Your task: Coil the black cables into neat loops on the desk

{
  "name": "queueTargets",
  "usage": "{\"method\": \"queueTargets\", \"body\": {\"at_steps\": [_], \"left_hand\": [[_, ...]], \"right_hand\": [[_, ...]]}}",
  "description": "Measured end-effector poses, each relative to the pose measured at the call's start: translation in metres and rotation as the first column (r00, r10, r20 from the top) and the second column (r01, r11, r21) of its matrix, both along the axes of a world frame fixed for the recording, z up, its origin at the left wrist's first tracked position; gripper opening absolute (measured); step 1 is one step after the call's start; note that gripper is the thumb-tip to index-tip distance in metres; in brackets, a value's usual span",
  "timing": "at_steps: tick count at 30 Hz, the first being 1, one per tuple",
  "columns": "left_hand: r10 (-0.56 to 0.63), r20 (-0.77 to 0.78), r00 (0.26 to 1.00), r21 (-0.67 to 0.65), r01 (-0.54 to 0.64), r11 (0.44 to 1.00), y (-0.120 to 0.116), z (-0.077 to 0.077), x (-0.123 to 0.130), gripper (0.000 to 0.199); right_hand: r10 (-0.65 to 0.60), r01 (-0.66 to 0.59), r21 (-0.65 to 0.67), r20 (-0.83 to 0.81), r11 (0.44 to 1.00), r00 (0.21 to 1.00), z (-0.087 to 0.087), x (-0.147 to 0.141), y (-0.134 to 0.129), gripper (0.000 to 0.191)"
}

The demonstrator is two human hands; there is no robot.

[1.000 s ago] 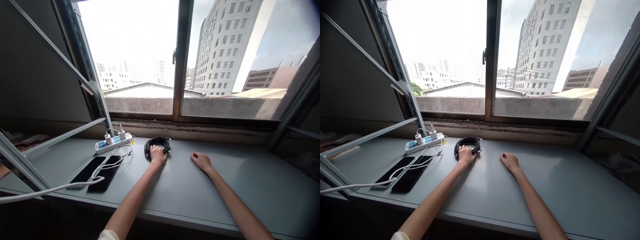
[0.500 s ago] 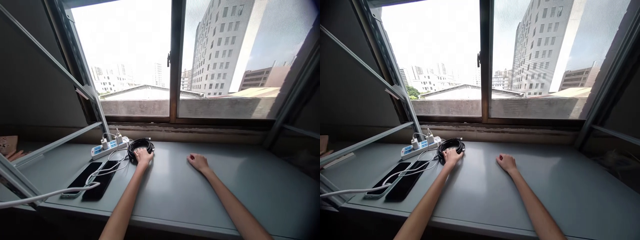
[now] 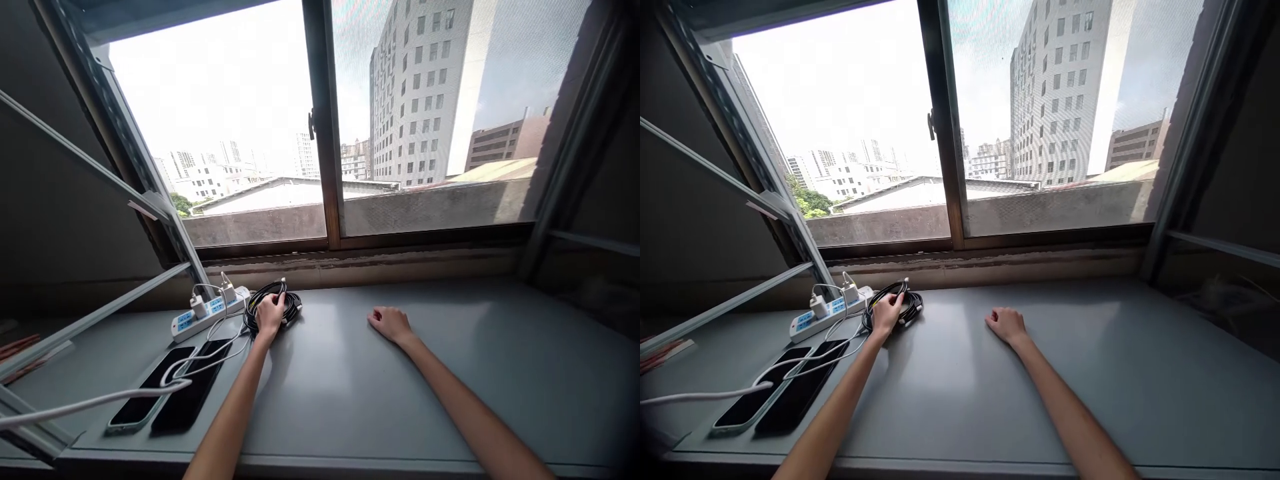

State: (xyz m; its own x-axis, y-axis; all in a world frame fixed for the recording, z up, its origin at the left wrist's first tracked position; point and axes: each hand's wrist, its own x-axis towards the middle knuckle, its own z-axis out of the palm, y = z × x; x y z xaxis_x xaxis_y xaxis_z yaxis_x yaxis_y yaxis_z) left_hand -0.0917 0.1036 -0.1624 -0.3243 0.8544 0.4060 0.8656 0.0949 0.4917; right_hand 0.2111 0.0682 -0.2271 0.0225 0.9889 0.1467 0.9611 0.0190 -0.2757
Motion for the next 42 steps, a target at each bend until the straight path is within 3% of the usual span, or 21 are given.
{"method": "queueTargets", "body": {"at_steps": [3, 6, 12, 20, 22, 24, 30, 32, 34, 36, 37, 42], "left_hand": [[0.153, 0.059, 0.986, 0.177, -0.161, 0.971, 0.002, 0.014, 0.004, 0.042], [0.184, 0.079, 0.980, 0.350, -0.200, 0.915, -0.003, 0.029, 0.010, 0.040], [0.045, 0.024, 0.999, 0.611, -0.050, 0.790, -0.031, 0.040, 0.045, 0.028], [-0.201, -0.145, 0.969, 0.804, 0.234, 0.546, -0.079, 0.040, 0.100, 0.018], [-0.253, -0.194, 0.948, 0.815, 0.299, 0.496, -0.088, 0.040, 0.111, 0.013], [-0.285, -0.229, 0.931, 0.806, 0.346, 0.481, -0.095, 0.035, 0.119, 0.010], [-0.382, -0.335, 0.861, 0.639, 0.506, 0.579, -0.120, -0.006, 0.110, 0.010], [-0.469, -0.411, 0.782, 0.516, 0.624, 0.588, -0.128, -0.019, 0.098, 0.013], [-0.555, -0.494, 0.669, 0.373, 0.740, 0.560, -0.133, -0.028, 0.087, 0.026], [-0.595, -0.546, 0.591, 0.287, 0.798, 0.530, -0.137, -0.029, 0.080, 0.038], [-0.593, -0.553, 0.585, 0.287, 0.802, 0.523, -0.138, -0.028, 0.078, 0.040], [-0.573, -0.528, 0.627, 0.387, 0.778, 0.494, -0.146, -0.018, 0.076, 0.042]], "right_hand": [[0.002, -0.002, 0.005, -0.002, 1.000, 1.000, -0.001, 0.000, 0.001, 0.027], [0.004, -0.004, 0.014, -0.006, 1.000, 1.000, -0.001, -0.001, 0.002, 0.027], [0.008, -0.008, 0.022, -0.013, 1.000, 1.000, 0.001, -0.002, 0.000, 0.027], [-0.015, 0.015, 0.010, -0.005, 1.000, 1.000, 0.001, -0.002, 0.001, 0.026], [-0.019, 0.019, 0.005, 0.003, 1.000, 1.000, 0.001, -0.002, 0.001, 0.026], [-0.020, 0.020, -0.001, 0.013, 1.000, 1.000, 0.002, -0.001, 0.000, 0.025], [-0.027, 0.028, -0.008, 0.050, 1.000, 0.998, 0.000, 0.000, 0.001, 0.025], [-0.032, 0.033, -0.007, 0.065, 0.999, 0.997, -0.002, 0.000, 0.002, 0.025], [-0.034, 0.034, -0.006, 0.075, 0.999, 0.997, -0.003, 0.000, 0.003, 0.026], [-0.036, 0.037, -0.005, 0.081, 0.999, 0.996, -0.003, 0.001, 0.003, 0.026], [-0.038, 0.038, -0.004, 0.084, 0.999, 0.996, -0.003, 0.001, 0.003, 0.026], [-0.033, 0.032, 0.011, 0.085, 0.999, 0.996, -0.004, 0.002, 0.001, 0.026]]}}
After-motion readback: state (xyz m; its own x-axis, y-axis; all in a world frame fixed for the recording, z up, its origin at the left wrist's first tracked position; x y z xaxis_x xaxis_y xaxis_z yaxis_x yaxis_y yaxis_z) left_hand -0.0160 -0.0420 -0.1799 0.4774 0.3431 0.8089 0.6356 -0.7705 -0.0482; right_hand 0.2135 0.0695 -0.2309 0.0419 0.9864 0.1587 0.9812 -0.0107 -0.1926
